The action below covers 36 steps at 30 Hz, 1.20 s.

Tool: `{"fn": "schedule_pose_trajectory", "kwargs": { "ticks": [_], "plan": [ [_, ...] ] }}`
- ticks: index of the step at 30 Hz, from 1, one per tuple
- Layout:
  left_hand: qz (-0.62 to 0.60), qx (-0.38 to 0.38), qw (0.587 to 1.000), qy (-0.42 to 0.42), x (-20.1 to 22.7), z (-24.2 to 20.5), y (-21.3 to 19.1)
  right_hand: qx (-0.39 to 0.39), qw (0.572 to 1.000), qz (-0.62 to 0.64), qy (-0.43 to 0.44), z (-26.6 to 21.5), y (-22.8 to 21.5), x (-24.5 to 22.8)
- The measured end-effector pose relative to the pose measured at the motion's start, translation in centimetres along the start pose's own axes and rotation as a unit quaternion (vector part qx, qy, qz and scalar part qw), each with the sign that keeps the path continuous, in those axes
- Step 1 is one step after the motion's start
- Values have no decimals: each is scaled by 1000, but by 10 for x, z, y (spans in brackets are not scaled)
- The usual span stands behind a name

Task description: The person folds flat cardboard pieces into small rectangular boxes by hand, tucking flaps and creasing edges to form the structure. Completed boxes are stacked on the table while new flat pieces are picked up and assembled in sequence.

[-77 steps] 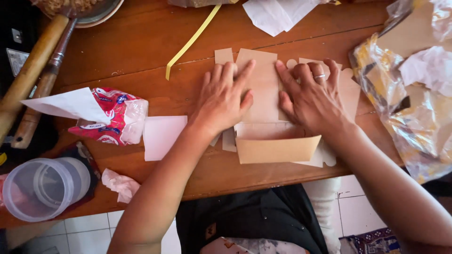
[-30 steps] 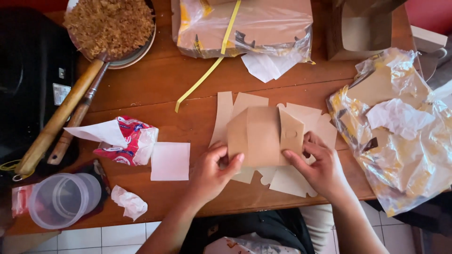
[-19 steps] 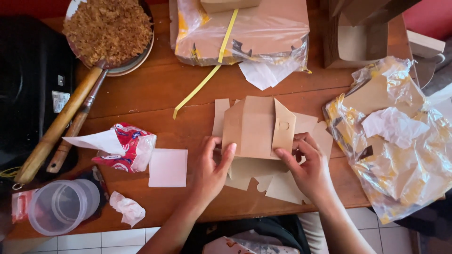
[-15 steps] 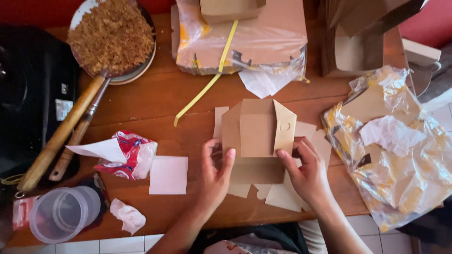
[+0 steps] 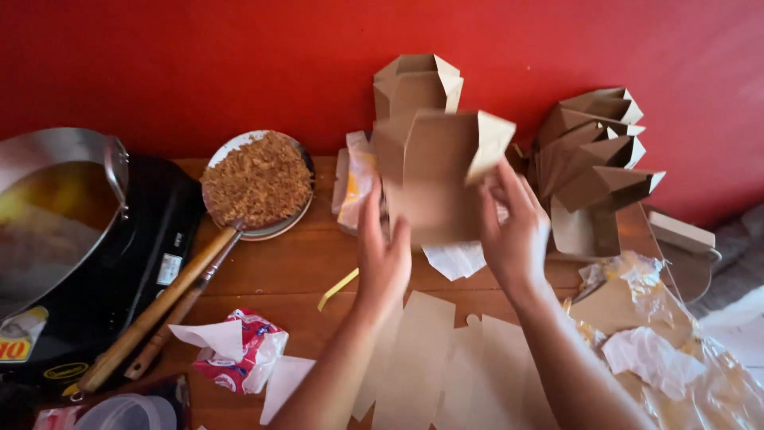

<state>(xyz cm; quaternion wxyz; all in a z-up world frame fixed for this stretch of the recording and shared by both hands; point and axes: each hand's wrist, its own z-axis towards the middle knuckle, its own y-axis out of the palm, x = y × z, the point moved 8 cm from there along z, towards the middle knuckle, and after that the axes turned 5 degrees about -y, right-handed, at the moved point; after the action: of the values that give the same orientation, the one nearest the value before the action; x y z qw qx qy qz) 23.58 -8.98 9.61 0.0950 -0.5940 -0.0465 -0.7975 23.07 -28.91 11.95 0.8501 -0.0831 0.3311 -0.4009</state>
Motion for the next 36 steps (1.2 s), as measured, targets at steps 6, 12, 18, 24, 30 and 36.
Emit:
{"fn": "schedule_pose_trajectory", "kwargs": {
  "ticks": [6, 12, 18, 24, 30, 36],
  "plan": [
    [117, 23, 990, 76, -54, 112, 23, -33, 999, 4, 2, 58, 69, 28],
    [186, 5, 982, 30, -103, 143, 35, -86, 992, -79, 50, 48, 124, 82],
    [251, 15, 967, 36, -110, 151, 37, -110, 993, -36, 26, 43, 142, 87],
    [236, 1, 970, 53, -108, 155, 48, -111, 991, -64, 27, 50, 142, 91],
    [267, -9, 960, 87, -101, 148, 52, -114, 989, -85, 41, 44, 134, 86],
    [226, -11, 964, 139, -120, 151, 57, -150, 984, -82, 49, 44, 141, 99]
  ]
}}
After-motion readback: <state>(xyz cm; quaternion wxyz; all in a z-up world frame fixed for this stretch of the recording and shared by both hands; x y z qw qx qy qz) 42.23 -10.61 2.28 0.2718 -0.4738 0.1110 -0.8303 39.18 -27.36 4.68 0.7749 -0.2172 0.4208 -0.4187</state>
